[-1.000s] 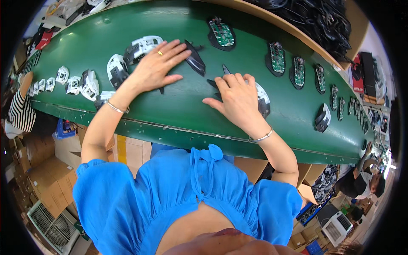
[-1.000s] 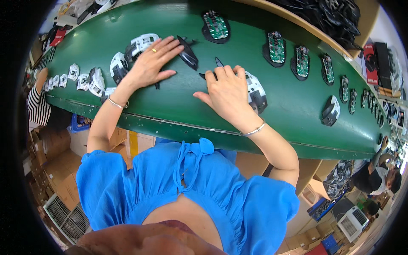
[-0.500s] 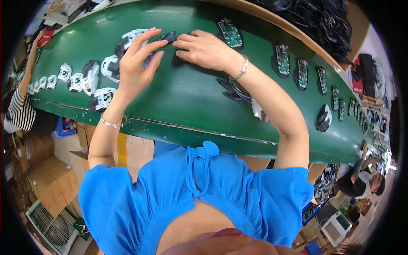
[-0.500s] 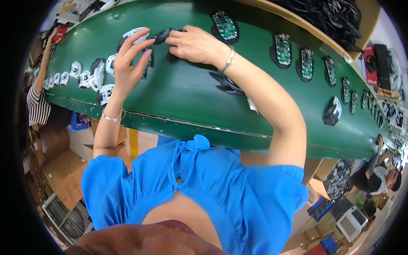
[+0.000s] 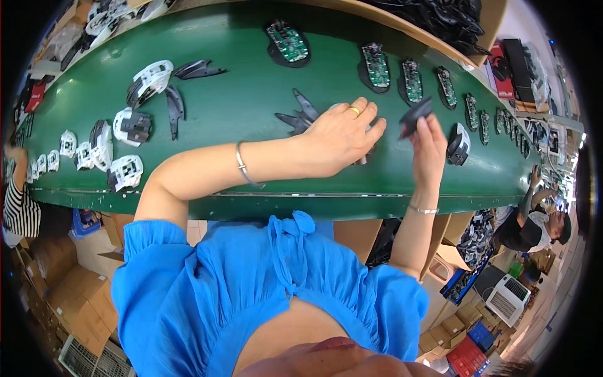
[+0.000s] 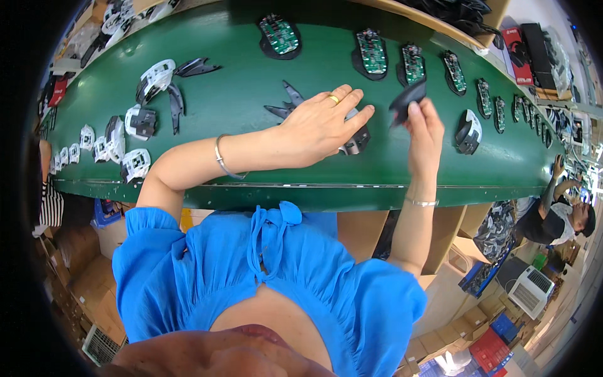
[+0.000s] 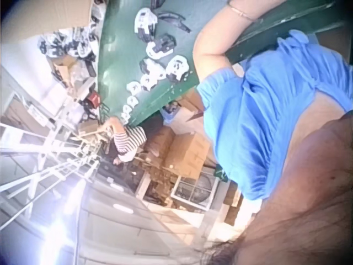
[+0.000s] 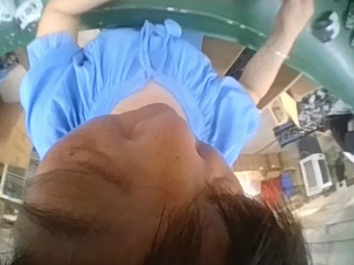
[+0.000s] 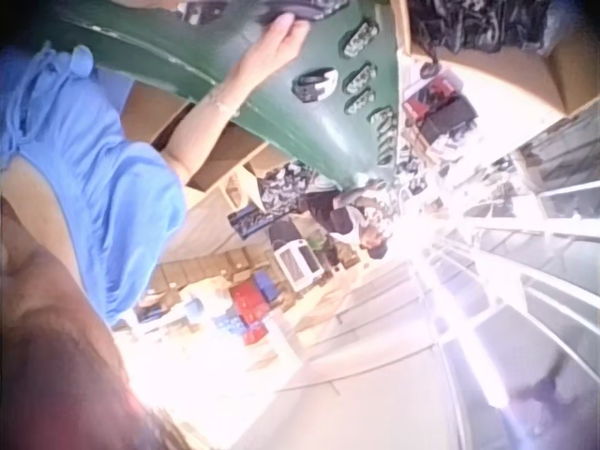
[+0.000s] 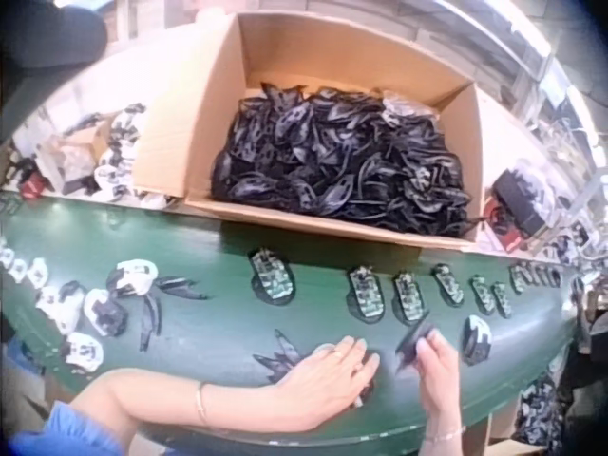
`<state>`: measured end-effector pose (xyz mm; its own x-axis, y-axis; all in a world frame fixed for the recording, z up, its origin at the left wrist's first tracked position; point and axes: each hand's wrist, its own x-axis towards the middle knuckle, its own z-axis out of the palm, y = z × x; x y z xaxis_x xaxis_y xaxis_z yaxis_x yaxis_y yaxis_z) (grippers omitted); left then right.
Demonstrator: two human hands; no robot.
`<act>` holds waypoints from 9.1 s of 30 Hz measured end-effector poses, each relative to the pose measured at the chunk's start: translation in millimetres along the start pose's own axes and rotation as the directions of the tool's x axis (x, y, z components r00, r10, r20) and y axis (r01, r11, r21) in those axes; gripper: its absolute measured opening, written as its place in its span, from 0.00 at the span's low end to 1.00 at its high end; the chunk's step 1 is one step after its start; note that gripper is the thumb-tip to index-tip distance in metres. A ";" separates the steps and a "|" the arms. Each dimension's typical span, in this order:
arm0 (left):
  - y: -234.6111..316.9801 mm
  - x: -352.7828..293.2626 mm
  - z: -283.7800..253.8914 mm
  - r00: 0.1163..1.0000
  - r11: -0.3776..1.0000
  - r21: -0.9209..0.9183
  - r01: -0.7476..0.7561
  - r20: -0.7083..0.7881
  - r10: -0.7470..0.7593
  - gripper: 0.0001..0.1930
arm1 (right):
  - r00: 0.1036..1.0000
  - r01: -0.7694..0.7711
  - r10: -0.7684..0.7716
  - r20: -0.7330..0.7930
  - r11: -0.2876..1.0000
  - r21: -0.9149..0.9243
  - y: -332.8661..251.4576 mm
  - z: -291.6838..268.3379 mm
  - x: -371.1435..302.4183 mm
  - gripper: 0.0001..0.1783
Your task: The person assembles computer mice by hand, attaching casing parts and side panels to the circuit board on a production line.
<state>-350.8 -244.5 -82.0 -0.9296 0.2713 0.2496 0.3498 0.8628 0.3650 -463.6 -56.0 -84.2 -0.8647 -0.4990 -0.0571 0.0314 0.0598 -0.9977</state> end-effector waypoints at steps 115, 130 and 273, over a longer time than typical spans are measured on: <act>-75.8 -174.6 -78.8 0.883 0.009 -0.994 0.105 0.089 -0.461 0.38 | 0.918 0.174 -0.164 0.360 0.985 0.005 -48.3 210.4 -31.5 0.17; -104.1 -189.5 -71.2 0.773 -0.558 -0.748 -0.358 0.098 -0.627 0.26 | 0.759 0.615 -0.554 0.342 0.435 -0.658 -128.0 246.7 186.3 0.12; -69.2 -204.9 -66.3 0.705 0.743 -0.491 0.456 -0.311 -0.638 0.53 | 0.994 -0.004 0.012 -0.105 0.997 0.082 -11.0 328.3 -24.4 0.30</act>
<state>-176.8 -388.1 -99.0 -0.8421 -0.4917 0.2216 -0.1070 0.5550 0.8249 -278.3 -328.4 -83.7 -0.9122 -0.4045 -0.0653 0.0756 -0.0096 -0.9971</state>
